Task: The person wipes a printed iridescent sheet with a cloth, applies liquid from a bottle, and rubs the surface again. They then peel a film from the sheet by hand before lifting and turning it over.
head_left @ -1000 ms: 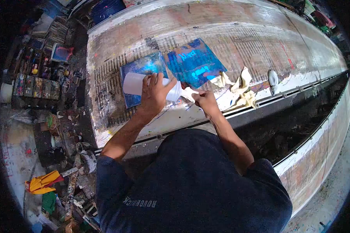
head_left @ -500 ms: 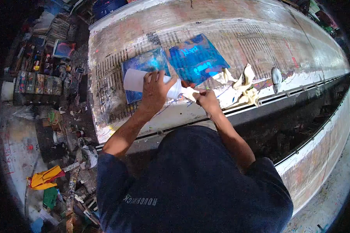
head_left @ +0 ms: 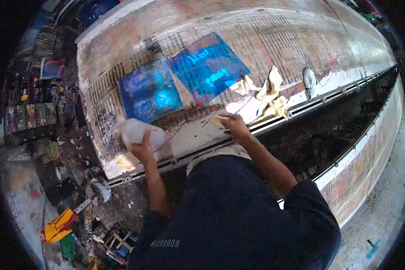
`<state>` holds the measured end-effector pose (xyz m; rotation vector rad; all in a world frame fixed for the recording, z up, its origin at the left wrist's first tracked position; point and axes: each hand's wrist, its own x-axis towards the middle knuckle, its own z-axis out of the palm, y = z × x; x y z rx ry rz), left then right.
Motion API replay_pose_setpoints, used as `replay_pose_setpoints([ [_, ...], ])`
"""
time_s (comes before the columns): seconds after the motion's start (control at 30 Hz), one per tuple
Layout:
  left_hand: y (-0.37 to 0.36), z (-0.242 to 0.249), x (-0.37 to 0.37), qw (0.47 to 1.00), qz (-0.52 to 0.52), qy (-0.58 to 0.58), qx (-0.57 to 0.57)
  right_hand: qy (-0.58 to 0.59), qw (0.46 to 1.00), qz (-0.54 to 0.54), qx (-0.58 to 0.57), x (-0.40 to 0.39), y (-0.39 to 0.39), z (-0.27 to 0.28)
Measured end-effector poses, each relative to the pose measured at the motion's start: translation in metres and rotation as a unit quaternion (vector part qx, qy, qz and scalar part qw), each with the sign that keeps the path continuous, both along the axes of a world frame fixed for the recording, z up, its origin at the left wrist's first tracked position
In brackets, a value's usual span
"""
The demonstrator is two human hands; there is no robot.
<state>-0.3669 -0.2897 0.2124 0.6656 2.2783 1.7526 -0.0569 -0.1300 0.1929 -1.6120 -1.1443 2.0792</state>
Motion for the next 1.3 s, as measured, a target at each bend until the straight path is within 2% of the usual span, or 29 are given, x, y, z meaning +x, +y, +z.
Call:
replay_pose_setpoints([
  [0.03,-0.004,-0.005,0.000,0.997,0.049,-0.030,0.049,-0.006,1.000,0.000,-0.006,0.003,0.011,-0.005],
  [0.07,-0.007,-0.015,-0.004,0.992,0.120,0.036,0.022,0.017,0.998,0.001,0.061,0.009,0.029,-0.013],
  [0.17,-0.007,-0.029,0.009,0.978,0.202,0.032,0.039,0.009,0.965,-0.011,0.261,0.012,0.095,-0.030],
  [0.2,-0.023,-0.061,-0.001,0.978,0.203,0.040,0.002,-0.051,0.938,0.013,0.342,0.015,0.126,-0.045],
  [0.23,-0.023,-0.066,0.004,0.978,0.205,0.041,-0.004,-0.109,0.901,0.036,0.418,0.016,0.148,-0.061],
  [0.27,-0.020,-0.069,0.014,0.971,0.226,0.057,-0.046,-0.109,0.904,0.038,0.411,0.007,0.158,-0.048],
  [0.3,-0.016,-0.072,0.024,0.962,0.246,0.074,-0.087,-0.181,0.877,0.039,0.443,-0.002,0.171,-0.035],
  [0.33,-0.021,-0.088,0.032,0.959,0.268,-0.088,-0.022,-0.252,0.844,0.039,0.472,-0.011,0.183,-0.026],
  [0.37,-0.027,-0.101,0.039,0.926,0.282,-0.247,0.045,-0.252,0.846,0.039,0.468,-0.016,0.191,-0.035],
  [0.43,-0.022,-0.097,0.059,0.858,0.265,-0.422,-0.123,-0.414,0.738,0.144,0.513,-0.023,0.195,-0.071],
  [0.47,-0.006,-0.088,0.072,0.857,0.267,-0.421,-0.132,-0.412,0.759,0.159,0.479,-0.025,0.184,-0.092],
  [0.5,0.018,-0.075,0.087,0.874,0.177,-0.436,-0.119,-0.415,0.761,0.162,0.472,-0.022,0.170,-0.128],
  [0.53,0.040,-0.071,0.100,0.883,0.089,-0.448,-0.103,-0.374,0.728,0.227,0.528,-0.018,0.154,-0.167],
  [0.57,0.060,-0.079,0.108,0.895,0.050,-0.428,-0.113,-0.327,0.689,0.290,0.579,-0.016,0.149,-0.189],
  [0.6,0.078,-0.088,0.114,0.905,0.012,-0.406,-0.126,-0.326,0.692,0.298,0.571,-0.018,0.155,-0.184],
  [0.67,0.126,-0.075,0.123,0.958,-0.075,-0.218,-0.172,-0.265,0.635,0.289,0.665,-0.027,0.181,-0.138],
  [0.7,0.149,-0.076,0.125,0.956,-0.075,-0.222,-0.177,-0.267,0.638,0.293,0.660,-0.031,0.195,-0.115],
  [0.77,0.175,-0.081,0.128,0.965,-0.071,-0.114,-0.223,-0.362,0.725,0.239,0.535,-0.038,0.213,-0.068],
  [0.8,0.185,-0.088,0.126,0.965,-0.073,-0.116,-0.222,-0.350,0.754,0.238,0.502,-0.046,0.205,-0.046],
  [0.83,0.196,-0.099,0.126,0.964,-0.048,-0.079,-0.250,-0.400,0.627,0.253,0.619,-0.043,0.180,-0.093],
  [0.9,0.205,-0.108,0.125,0.958,-0.024,-0.041,-0.284,-0.287,0.648,0.245,0.661,-0.048,0.174,-0.091],
  [0.97,0.214,-0.105,0.120,0.967,0.025,-0.065,-0.244,-0.354,0.639,0.257,0.633,-0.055,0.207,-0.116],
  [1.0,0.213,-0.100,0.116,0.966,0.019,-0.067,-0.251,-0.312,0.696,0.225,0.606,-0.058,0.226,-0.080],
  [1.07,0.219,-0.095,0.099,0.952,-0.065,-0.211,-0.214,-0.337,0.704,0.209,0.589,-0.055,0.222,-0.079],
  [1.13,0.216,-0.103,0.085,0.947,-0.111,-0.198,-0.226,-0.325,0.726,0.183,0.578,-0.049,0.195,-0.105],
  [1.17,0.214,-0.112,0.083,0.940,-0.156,-0.185,-0.241,-0.296,0.693,0.185,0.631,-0.050,0.181,-0.114],
  [1.2,0.210,-0.123,0.083,0.949,-0.172,-0.109,-0.240,-0.262,0.700,0.194,0.635,-0.054,0.185,-0.103],
  [1.27,0.211,-0.114,0.085,0.938,-0.186,-0.123,-0.265,-0.230,0.708,0.202,0.637,-0.055,0.202,-0.099],
  [1.3,0.212,-0.109,0.085,0.926,-0.199,-0.135,-0.290,-0.247,0.763,0.198,0.564,-0.055,0.224,-0.109],
])
